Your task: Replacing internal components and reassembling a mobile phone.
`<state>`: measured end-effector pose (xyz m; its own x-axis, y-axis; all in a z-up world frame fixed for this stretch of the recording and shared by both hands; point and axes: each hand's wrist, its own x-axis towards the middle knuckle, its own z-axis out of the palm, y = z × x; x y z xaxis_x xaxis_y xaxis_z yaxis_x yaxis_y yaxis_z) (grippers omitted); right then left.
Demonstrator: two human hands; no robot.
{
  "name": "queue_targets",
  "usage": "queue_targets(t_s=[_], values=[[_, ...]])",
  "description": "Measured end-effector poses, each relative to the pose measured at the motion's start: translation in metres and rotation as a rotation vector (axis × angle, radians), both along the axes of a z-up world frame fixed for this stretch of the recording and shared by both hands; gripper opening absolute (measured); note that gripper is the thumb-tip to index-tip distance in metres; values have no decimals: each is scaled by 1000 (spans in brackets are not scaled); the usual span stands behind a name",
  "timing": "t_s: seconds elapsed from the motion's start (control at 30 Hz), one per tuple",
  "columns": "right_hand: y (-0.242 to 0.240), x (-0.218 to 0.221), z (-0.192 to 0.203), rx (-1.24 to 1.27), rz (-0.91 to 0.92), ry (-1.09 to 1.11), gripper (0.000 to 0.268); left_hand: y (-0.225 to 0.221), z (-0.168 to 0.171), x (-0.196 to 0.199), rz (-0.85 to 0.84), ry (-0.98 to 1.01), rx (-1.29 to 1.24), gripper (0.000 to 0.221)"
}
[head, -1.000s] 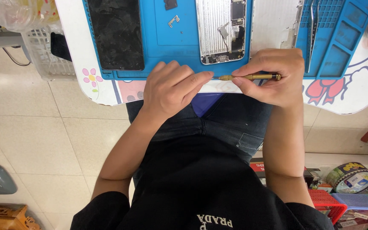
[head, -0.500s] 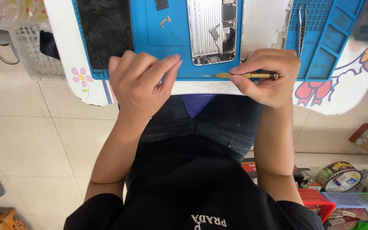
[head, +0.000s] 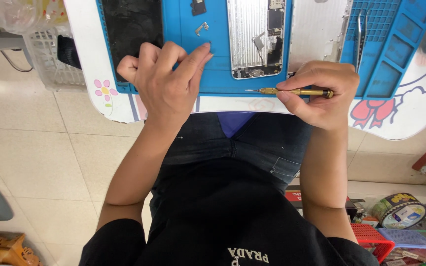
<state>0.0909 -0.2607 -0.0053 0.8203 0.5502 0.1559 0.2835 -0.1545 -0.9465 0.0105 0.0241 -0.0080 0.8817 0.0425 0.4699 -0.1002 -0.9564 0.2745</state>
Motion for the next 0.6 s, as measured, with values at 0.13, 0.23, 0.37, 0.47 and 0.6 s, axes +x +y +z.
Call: queue_targets(t_s=[0.13,0.23,0.37,0.47,0.6], values=[[-3,1,-6,-14,7,-16,11,3,-2,0,-22,-18,4,22],[-3,1,-6,16,8,-13,11,3,1,-1,-51,-20,-6,24],[-3,0,-6,7,-4,-7,10,4,2,-2,-54,-7,-17,22],[-2,0,-5,11,0,-11,9,5,1,-1,-51,-7,-6,23],[-1,2,-3,-14,2,-23,11,3,1,-1,-67,8,-1,23]])
